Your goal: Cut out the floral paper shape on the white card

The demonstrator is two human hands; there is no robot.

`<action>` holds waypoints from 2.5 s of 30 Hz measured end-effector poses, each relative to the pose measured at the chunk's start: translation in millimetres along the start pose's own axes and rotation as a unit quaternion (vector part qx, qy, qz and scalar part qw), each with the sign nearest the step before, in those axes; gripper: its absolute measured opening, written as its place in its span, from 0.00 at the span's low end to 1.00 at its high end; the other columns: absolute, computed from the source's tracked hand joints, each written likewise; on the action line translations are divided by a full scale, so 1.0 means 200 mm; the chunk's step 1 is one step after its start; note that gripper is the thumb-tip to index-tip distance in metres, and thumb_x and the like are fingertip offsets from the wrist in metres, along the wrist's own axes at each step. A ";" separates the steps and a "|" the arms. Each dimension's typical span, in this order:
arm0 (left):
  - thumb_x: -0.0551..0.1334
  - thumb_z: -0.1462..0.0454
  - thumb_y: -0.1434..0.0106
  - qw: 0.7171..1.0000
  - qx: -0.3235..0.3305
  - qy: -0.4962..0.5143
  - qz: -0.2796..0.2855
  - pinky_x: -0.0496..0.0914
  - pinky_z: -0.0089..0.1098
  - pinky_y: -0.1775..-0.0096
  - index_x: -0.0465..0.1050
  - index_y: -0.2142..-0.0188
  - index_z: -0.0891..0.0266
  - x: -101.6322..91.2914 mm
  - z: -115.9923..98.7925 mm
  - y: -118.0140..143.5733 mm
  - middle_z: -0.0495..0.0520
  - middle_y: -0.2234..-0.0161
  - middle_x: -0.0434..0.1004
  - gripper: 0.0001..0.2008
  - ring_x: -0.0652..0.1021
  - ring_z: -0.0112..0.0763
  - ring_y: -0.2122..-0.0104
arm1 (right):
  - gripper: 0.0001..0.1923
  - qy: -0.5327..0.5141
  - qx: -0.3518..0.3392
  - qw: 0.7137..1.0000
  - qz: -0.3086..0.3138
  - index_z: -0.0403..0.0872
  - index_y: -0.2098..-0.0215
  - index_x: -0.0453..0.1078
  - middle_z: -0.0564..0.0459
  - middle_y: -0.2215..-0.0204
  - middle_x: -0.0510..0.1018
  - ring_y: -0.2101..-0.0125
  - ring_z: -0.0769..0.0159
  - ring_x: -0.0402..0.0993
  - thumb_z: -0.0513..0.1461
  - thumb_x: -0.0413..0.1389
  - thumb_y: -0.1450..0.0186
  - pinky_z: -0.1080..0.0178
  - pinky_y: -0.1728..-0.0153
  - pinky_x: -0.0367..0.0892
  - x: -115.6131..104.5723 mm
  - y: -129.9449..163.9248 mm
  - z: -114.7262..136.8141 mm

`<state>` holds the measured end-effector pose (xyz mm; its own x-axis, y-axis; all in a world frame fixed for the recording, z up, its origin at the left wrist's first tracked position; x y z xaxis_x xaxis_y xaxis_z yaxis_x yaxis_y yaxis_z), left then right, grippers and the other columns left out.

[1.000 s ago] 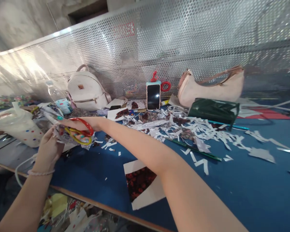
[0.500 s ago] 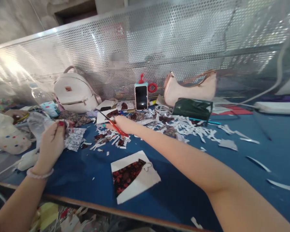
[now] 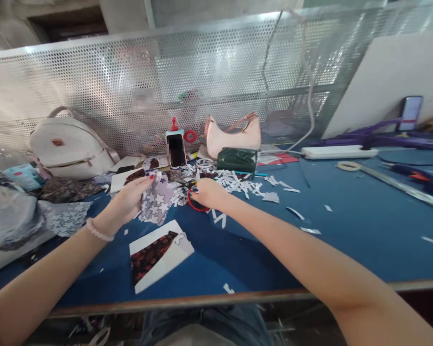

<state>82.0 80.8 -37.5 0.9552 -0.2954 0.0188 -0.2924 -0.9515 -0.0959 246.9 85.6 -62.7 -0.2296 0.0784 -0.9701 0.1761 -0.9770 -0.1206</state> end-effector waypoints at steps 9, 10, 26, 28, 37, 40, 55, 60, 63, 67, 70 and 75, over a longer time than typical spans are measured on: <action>0.56 0.64 0.39 0.983 -0.033 0.172 0.056 0.68 0.29 0.64 0.73 0.65 0.67 0.14 0.06 0.08 0.55 0.69 0.76 0.09 0.75 0.30 0.68 | 0.19 -0.310 -0.139 0.940 -0.031 0.45 0.67 0.65 0.51 0.69 0.72 0.67 0.67 0.68 0.45 0.37 0.33 0.66 0.66 0.62 -0.06 0.07 0.17; 0.57 0.63 0.39 0.985 -0.017 0.161 0.061 0.68 0.29 0.64 0.73 0.65 0.66 0.14 0.05 0.08 0.54 0.70 0.76 0.09 0.75 0.31 0.69 | 0.17 -0.384 -0.164 0.908 -0.023 0.45 0.67 0.65 0.52 0.71 0.71 0.70 0.68 0.67 0.47 0.40 0.34 0.65 0.68 0.62 -0.06 0.07 0.19; 0.53 0.63 0.39 0.929 0.192 -0.315 0.002 0.59 0.26 0.74 0.66 0.75 0.62 -0.01 -0.09 0.10 0.47 0.78 0.65 0.09 0.65 0.26 0.78 | 0.11 -0.614 -0.019 0.788 -0.033 0.47 0.67 0.59 0.59 0.78 0.61 0.78 0.73 0.57 0.45 0.53 0.43 0.69 0.77 0.55 -0.01 0.05 0.05; 0.53 0.62 0.39 0.937 0.198 -0.288 -0.018 0.60 0.26 0.71 0.65 0.73 0.62 -0.03 -0.08 0.08 0.47 0.77 0.64 0.09 0.65 0.27 0.75 | 0.11 -0.603 -0.019 0.797 -0.024 0.47 0.67 0.59 0.60 0.78 0.61 0.79 0.73 0.56 0.44 0.54 0.43 0.69 0.77 0.55 0.01 0.05 0.06; 0.57 0.58 0.41 0.983 0.075 -0.142 0.083 0.67 0.28 0.69 0.62 0.61 0.62 0.03 0.06 0.07 0.50 0.70 0.69 0.12 0.72 0.27 0.72 | 0.09 -0.612 -0.006 0.791 -0.009 0.46 0.66 0.60 0.60 0.78 0.61 0.79 0.73 0.58 0.41 0.53 0.44 0.69 0.76 0.56 0.04 0.06 0.06; 0.63 0.64 0.47 0.978 0.066 -0.123 0.154 0.69 0.32 0.62 0.60 0.54 0.63 0.09 0.06 0.10 0.56 0.62 0.73 0.21 0.75 0.32 0.64 | 0.08 -0.608 0.023 0.793 -0.022 0.47 0.67 0.60 0.60 0.78 0.61 0.79 0.73 0.58 0.41 0.51 0.44 0.69 0.77 0.56 0.03 0.07 0.03; 0.62 0.69 0.48 0.974 0.054 -0.070 0.208 0.69 0.34 0.60 0.64 0.55 0.63 0.17 0.07 0.16 0.58 0.58 0.73 0.19 0.75 0.36 0.60 | 0.34 -0.623 -0.043 0.769 0.138 0.45 0.48 0.54 0.45 0.55 0.71 0.60 0.61 0.71 0.36 0.61 0.51 0.59 0.61 0.68 0.06 0.19 0.18; 0.62 0.67 0.48 0.965 -0.007 -0.108 0.240 0.69 0.32 0.66 0.63 0.54 0.63 0.21 0.14 0.25 0.54 0.66 0.73 0.20 0.75 0.33 0.66 | 0.30 -0.603 0.000 0.787 0.131 0.45 0.52 0.59 0.49 0.63 0.74 0.64 0.62 0.73 0.36 0.61 0.53 0.62 0.64 0.70 0.07 0.42 0.18; 0.60 0.67 0.47 0.947 -0.015 -0.170 0.272 0.69 0.30 0.68 0.64 0.54 0.63 0.25 0.16 0.31 0.53 0.66 0.72 0.20 0.74 0.31 0.68 | 0.26 -0.516 0.064 0.832 0.194 0.47 0.52 0.59 0.54 0.73 0.74 0.79 0.66 0.71 0.39 0.58 0.48 0.65 0.81 0.67 0.15 0.59 0.18; 0.60 0.67 0.46 0.913 0.008 -0.287 0.289 0.68 0.28 0.70 0.65 0.54 0.62 0.27 0.17 0.36 0.54 0.64 0.73 0.19 0.74 0.30 0.71 | 0.25 -0.424 0.101 0.886 0.159 0.50 0.52 0.59 0.53 0.70 0.75 0.80 0.67 0.70 0.40 0.56 0.48 0.66 0.84 0.63 0.17 0.69 0.14; 0.60 0.67 0.46 0.900 0.036 -0.328 0.285 0.68 0.27 0.71 0.66 0.54 0.61 0.28 0.14 0.37 0.53 0.66 0.74 0.18 0.74 0.29 0.72 | 0.13 -0.370 0.085 0.912 0.153 0.49 0.60 0.64 0.55 0.76 0.73 0.84 0.70 0.65 0.42 0.53 0.44 0.68 0.85 0.59 0.18 0.72 0.14; 0.59 0.69 0.46 0.889 0.053 -0.354 0.286 0.68 0.26 0.71 0.68 0.56 0.61 0.28 0.13 0.36 0.51 0.67 0.74 0.17 0.75 0.28 0.72 | 0.11 -0.229 0.054 0.966 0.106 0.47 0.78 0.63 0.55 0.83 0.67 0.82 0.70 0.60 0.45 0.50 0.43 0.68 0.82 0.53 0.14 0.69 0.11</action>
<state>115.1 -1.0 -68.4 0.4513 -0.5643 -0.6913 -0.7700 -0.6378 0.0179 244.2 -52.1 -101.9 -0.6032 -0.1979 -0.7726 0.1710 -0.9783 0.1171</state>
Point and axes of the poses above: each hand's wrist, its own y-axis away from the middle knuckle, its own x-axis out of the palm, z = x × y, the point moved 8 cm from there along -y, towards the middle knuckle
